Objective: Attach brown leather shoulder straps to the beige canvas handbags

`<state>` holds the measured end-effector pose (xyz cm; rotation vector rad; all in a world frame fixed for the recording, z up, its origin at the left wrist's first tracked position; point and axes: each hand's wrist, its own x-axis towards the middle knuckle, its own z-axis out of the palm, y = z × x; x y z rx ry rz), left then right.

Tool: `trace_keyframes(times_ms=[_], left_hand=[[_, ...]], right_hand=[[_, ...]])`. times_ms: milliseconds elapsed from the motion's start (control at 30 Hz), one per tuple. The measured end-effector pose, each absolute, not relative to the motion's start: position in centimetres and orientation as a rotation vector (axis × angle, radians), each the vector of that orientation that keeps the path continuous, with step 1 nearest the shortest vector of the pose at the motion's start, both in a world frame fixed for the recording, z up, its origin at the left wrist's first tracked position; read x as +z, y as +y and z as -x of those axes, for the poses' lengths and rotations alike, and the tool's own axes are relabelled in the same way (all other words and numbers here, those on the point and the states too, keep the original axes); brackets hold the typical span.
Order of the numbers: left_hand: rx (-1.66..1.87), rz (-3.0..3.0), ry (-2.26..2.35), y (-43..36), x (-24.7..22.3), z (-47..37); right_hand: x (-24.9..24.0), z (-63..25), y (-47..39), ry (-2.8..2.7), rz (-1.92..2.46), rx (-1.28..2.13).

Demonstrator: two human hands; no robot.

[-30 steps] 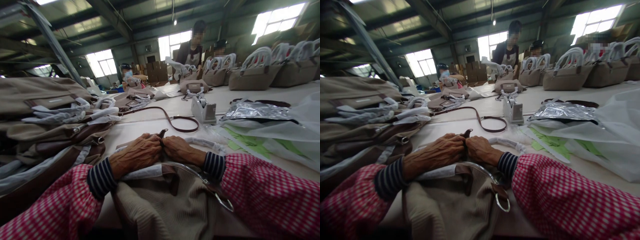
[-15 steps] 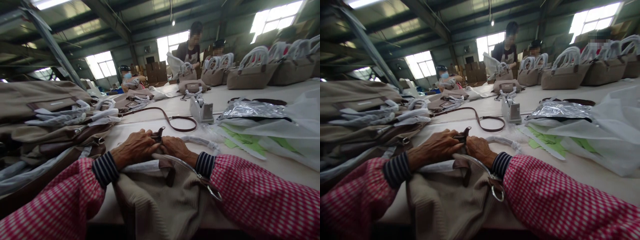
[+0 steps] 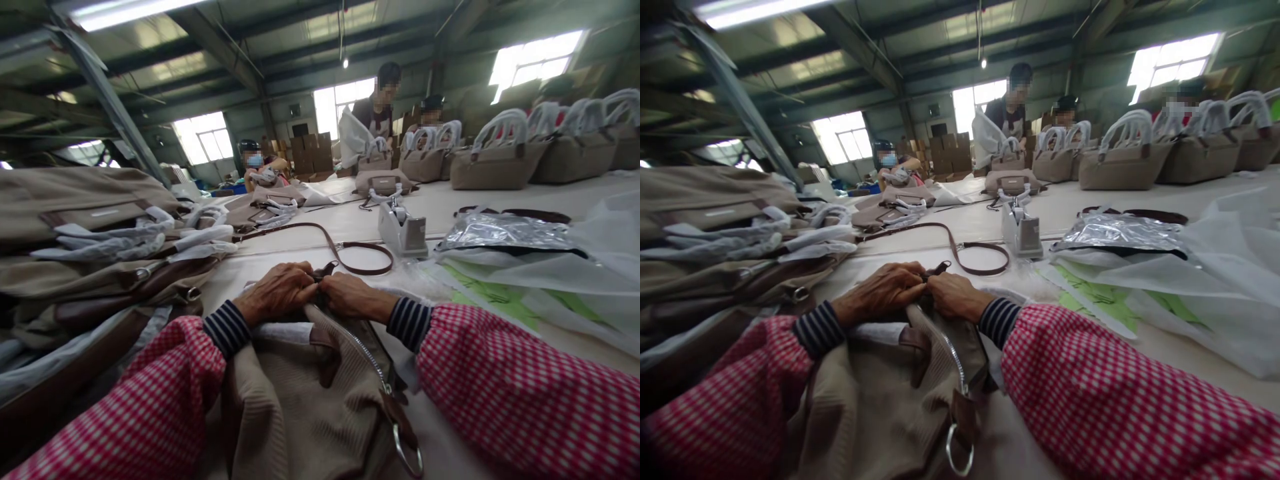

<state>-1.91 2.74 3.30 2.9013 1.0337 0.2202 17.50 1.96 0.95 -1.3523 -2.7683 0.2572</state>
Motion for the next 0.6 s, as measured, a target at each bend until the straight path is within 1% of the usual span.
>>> trace_keyframes(times_ms=[100, 333, 600], left_hand=[[0.238, -2.909, 1.056, 2.2, 3.5, 1.6], [0.281, -2.880, 1.113, 1.6, 3.4, 1.6], [0.363, -2.904, 1.082, 1.4, 2.9, 2.1]], right_hand=[[1.2, -17.7, 2.8, -2.811, 1.318, 0.233], [0.5, -17.3, 3.2, -2.851, 1.314, 0.016], [0.6, -17.1, 2.8, -2.844, 1.268, 0.045]])
